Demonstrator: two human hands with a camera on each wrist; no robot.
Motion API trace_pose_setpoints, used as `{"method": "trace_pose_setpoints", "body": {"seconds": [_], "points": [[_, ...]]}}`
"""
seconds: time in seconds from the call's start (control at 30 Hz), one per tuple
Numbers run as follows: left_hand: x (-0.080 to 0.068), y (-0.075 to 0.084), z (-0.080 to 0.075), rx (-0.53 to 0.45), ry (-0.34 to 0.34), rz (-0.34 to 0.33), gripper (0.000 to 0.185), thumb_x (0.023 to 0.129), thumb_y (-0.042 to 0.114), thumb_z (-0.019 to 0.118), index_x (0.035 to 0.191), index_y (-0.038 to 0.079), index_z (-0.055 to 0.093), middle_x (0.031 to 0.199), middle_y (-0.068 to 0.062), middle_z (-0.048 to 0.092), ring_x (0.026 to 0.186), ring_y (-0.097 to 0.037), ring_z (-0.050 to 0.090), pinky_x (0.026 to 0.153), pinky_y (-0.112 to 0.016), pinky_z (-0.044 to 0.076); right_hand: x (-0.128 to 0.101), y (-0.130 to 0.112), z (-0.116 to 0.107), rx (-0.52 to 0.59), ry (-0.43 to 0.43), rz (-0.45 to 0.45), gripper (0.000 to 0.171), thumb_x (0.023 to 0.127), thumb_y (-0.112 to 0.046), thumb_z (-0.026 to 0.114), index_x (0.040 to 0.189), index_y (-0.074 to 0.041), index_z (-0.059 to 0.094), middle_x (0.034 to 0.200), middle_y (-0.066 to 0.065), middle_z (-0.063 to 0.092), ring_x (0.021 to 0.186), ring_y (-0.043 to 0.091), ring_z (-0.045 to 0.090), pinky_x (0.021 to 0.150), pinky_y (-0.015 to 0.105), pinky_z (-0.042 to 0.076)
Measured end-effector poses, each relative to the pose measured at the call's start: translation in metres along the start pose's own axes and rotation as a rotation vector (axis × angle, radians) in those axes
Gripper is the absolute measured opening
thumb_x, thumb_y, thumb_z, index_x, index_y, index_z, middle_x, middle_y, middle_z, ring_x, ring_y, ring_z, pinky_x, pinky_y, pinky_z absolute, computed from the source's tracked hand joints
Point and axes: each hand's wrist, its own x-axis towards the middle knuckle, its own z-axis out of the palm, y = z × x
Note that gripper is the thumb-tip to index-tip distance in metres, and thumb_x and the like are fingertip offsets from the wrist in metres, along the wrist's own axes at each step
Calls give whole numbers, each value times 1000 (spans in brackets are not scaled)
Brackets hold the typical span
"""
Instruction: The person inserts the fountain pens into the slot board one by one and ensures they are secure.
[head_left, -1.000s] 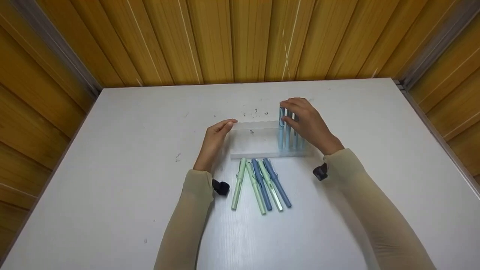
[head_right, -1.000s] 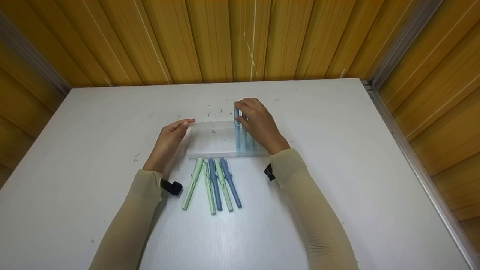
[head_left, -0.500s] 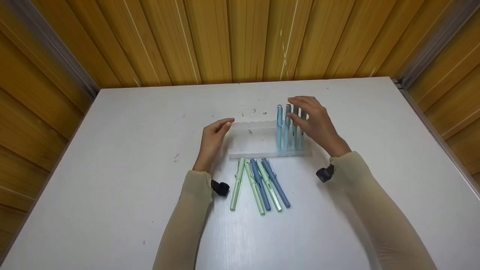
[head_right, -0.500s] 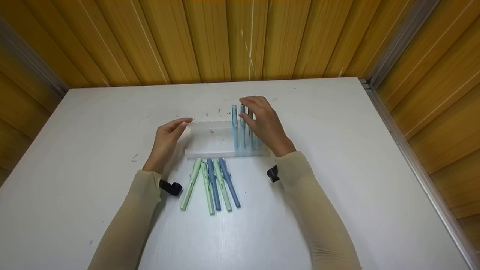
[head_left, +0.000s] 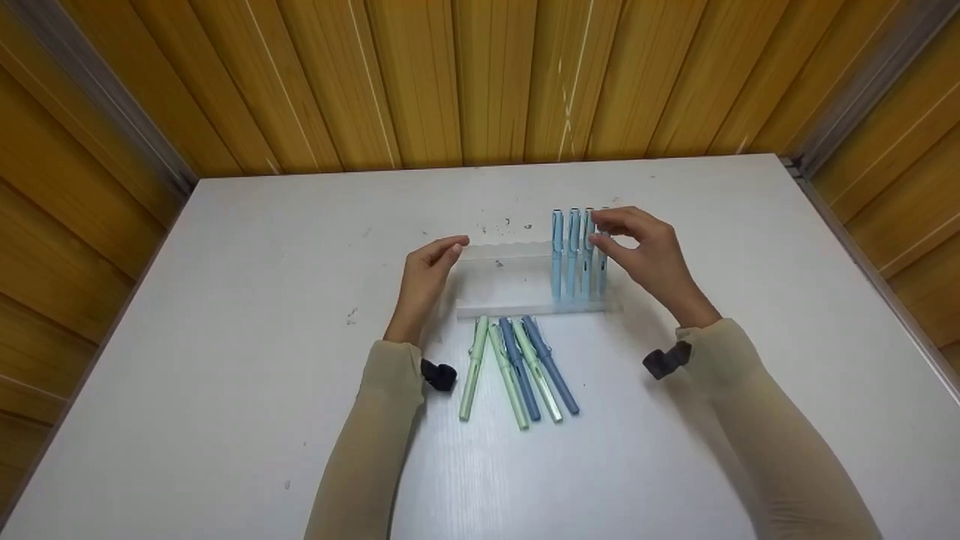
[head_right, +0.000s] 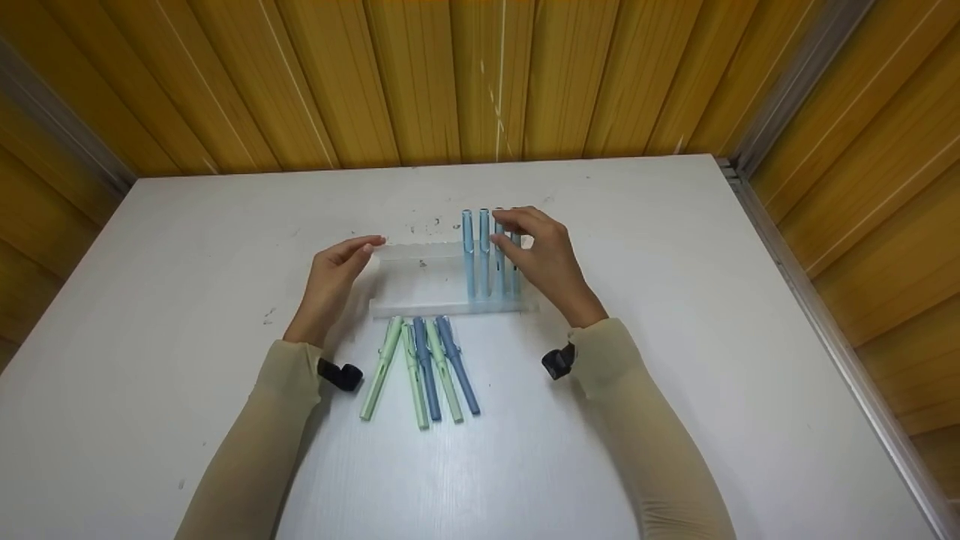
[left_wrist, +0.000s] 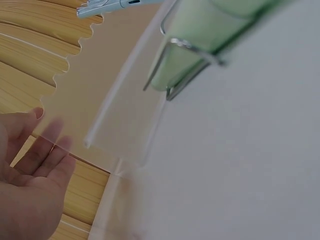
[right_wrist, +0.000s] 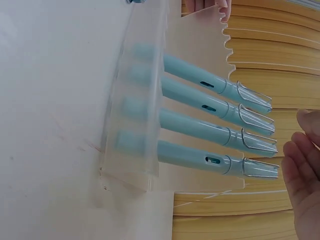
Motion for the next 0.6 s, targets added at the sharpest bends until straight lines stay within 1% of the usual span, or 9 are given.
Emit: {"method": "trace_pose_setpoints", "body": {"seconds": [0.1,0.27,0.33,0.5,0.53,0.6], "points": [[0,1,1,18,7,3,27,98,23,57,118,9,68,126,-6,65,124,-18,55,106,-37,43,-4,-1,-1,49,-80,52,33,89,-15,70,120,-7,66,115,10,67,101,16,61,88,7,46],[0,1,3,39,11,21,26,98,24,57,117,10,69,124,-5,66,121,-17,56,104,-36,44,-12,-3,0,82,-255,108,34,89,-19,70,120,-6,66,115,10,67,102,18,62,86,10,48],[0,0,3,37,13,29,26,98,24,57,117,10,69,124,-4,66,121,-16,56,104,-36,44,-14,-3,2,78,-325,125,34,89,-21,70,120,-7,67,115,10,68,102,18,63,88,15,50],[0,-2,3,27,20,37,26,98,23,57,115,9,69,123,-5,66,122,-17,56,105,-36,43,-20,-4,14,48,-470,176,35,87,-26,72,117,-7,69,111,7,70,99,19,63,93,32,53],[0,-2,3,26,22,34,26,98,23,56,115,9,69,123,-5,66,122,-17,56,106,-36,43,-21,-4,16,43,-496,182,35,87,-25,72,117,-7,69,110,7,70,98,19,63,92,34,53],[0,-2,3,19,26,27,25,98,23,56,113,8,70,122,-6,67,122,-17,55,106,-37,42,-23,-4,21,30,-540,197,34,87,-25,72,116,-7,70,108,6,71,95,18,62,89,31,54]]}}
